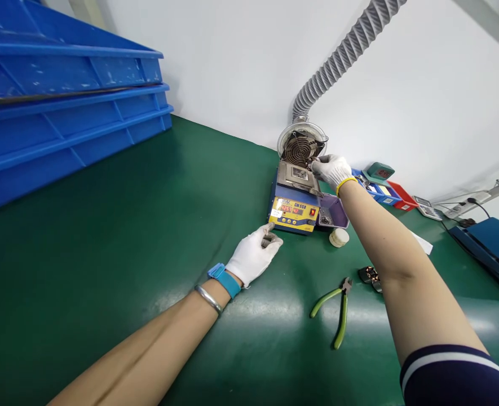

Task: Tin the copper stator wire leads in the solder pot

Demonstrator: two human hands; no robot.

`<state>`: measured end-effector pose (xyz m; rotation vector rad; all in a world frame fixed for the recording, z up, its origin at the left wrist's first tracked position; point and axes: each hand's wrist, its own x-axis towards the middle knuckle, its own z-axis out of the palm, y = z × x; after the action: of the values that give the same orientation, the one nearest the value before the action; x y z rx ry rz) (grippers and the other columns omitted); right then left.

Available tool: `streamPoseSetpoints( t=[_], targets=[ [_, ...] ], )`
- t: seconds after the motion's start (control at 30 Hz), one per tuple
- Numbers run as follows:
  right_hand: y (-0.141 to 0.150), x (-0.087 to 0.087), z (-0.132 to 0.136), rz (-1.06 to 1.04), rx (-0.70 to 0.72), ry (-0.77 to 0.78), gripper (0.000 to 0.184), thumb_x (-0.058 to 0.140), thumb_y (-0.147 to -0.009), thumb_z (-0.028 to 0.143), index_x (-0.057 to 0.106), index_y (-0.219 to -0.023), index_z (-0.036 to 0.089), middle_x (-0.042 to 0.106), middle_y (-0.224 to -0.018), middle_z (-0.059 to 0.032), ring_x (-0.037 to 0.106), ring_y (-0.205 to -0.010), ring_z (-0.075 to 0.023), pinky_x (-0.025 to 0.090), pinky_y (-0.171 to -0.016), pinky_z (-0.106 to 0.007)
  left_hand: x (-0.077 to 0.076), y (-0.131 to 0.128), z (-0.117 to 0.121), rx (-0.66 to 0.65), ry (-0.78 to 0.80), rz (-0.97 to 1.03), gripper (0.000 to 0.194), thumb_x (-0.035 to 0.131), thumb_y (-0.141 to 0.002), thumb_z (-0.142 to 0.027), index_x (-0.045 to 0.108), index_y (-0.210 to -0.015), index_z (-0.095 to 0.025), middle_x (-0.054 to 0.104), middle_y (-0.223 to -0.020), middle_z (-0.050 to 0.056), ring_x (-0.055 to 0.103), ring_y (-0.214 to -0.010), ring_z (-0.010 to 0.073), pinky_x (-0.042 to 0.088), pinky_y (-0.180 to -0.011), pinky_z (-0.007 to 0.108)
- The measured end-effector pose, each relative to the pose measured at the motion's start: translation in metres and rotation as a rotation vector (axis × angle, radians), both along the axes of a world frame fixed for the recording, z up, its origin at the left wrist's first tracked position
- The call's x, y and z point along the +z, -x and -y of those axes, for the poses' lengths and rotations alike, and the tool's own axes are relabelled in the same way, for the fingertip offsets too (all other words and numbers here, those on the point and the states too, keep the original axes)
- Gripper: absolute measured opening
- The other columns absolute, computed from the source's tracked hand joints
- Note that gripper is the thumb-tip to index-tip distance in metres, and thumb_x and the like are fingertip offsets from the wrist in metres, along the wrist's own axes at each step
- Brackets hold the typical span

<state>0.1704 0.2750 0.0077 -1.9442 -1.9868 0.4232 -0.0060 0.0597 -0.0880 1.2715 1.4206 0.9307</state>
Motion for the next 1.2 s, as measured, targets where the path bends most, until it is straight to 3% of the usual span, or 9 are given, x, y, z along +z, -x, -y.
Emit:
streamPoseSetpoints(
  t=[0.2, 0.33, 0.6, 0.93, 1.07, 1.2],
  targets=[
    [0.008, -0.008, 0.003, -0.014, -0.001, -0.013, 0.028, 0.063, -0.070, 0.037, 0.068, -0.088, 0.017, 0.069, -0.080, -0.0052, 0.063, -0.076, -0.0191, 0.050, -0.075, -0.031, 0.001, 0.000, -0.001, -0.005, 0.007, -0.008, 0.051, 0.057, -0.083, -0.036, 0.053, -0.128, -0.014, 0.070, -0.098, 0.006, 0.066, -0.086, 0.0160, 0.052, -0.082, 0.028],
    [0.009, -0.019, 0.003, -0.004, -0.021, -0.024, 0.033, 0.063, -0.069, 0.039, 0.067, -0.093, 0.017, 0.070, -0.089, -0.0072, 0.063, -0.085, -0.0212, 0.049, -0.080, -0.032, -0.001, 0.000, -0.001, -0.004, -0.009, -0.017, 0.050, 0.058, -0.083, -0.037, 0.054, -0.127, -0.015, 0.070, -0.098, 0.006, 0.066, -0.086, 0.0160, 0.052, -0.082, 0.028],
    [0.006, -0.029, 0.003, 0.018, 0.006, -0.011, 0.027, 0.063, -0.071, 0.041, 0.068, -0.089, 0.022, 0.070, -0.088, -0.0057, 0.064, -0.087, -0.0231, 0.049, -0.080, -0.035, 0.001, 0.000, 0.000, -0.006, 0.000, -0.022, 0.049, 0.058, -0.083, -0.037, 0.054, -0.127, -0.015, 0.070, -0.098, 0.005, 0.066, -0.086, 0.0159, 0.052, -0.083, 0.028],
    [0.007, -0.026, 0.004, -0.041, -0.025, -0.003, 0.025, 0.064, -0.069, 0.039, 0.069, -0.086, 0.022, 0.071, -0.086, -0.0048, 0.064, -0.082, -0.0214, 0.048, -0.078, -0.033, -0.004, 0.000, -0.001, -0.012, -0.019, -0.017, 0.048, 0.058, -0.083, -0.037, 0.055, -0.126, -0.015, 0.071, -0.098, 0.005, 0.067, -0.086, 0.0158, 0.052, -0.081, 0.026],
    [0.005, -0.016, 0.008, -0.119, -0.047, -0.026, 0.029, 0.066, -0.068, 0.040, 0.069, -0.088, 0.019, 0.070, -0.084, -0.0047, 0.063, -0.080, -0.0193, 0.048, -0.078, -0.031, -0.003, 0.001, 0.000, -0.014, -0.004, 0.008, 0.051, 0.059, -0.082, -0.037, 0.054, -0.127, -0.014, 0.070, -0.099, 0.006, 0.066, -0.086, 0.0161, 0.052, -0.082, 0.027],
    [-0.001, -0.002, 0.018, -0.315, -0.085, -0.017, 0.038, 0.068, -0.069, 0.047, 0.068, -0.088, 0.014, 0.065, -0.071, -0.0025, 0.060, -0.065, -0.0140, 0.048, -0.066, -0.027, -0.004, 0.001, 0.000, -0.019, 0.018, 0.019, 0.055, 0.058, -0.082, -0.040, 0.052, -0.129, -0.014, 0.069, -0.103, 0.007, 0.066, -0.089, 0.0173, 0.051, -0.086, 0.030]
  ],
)
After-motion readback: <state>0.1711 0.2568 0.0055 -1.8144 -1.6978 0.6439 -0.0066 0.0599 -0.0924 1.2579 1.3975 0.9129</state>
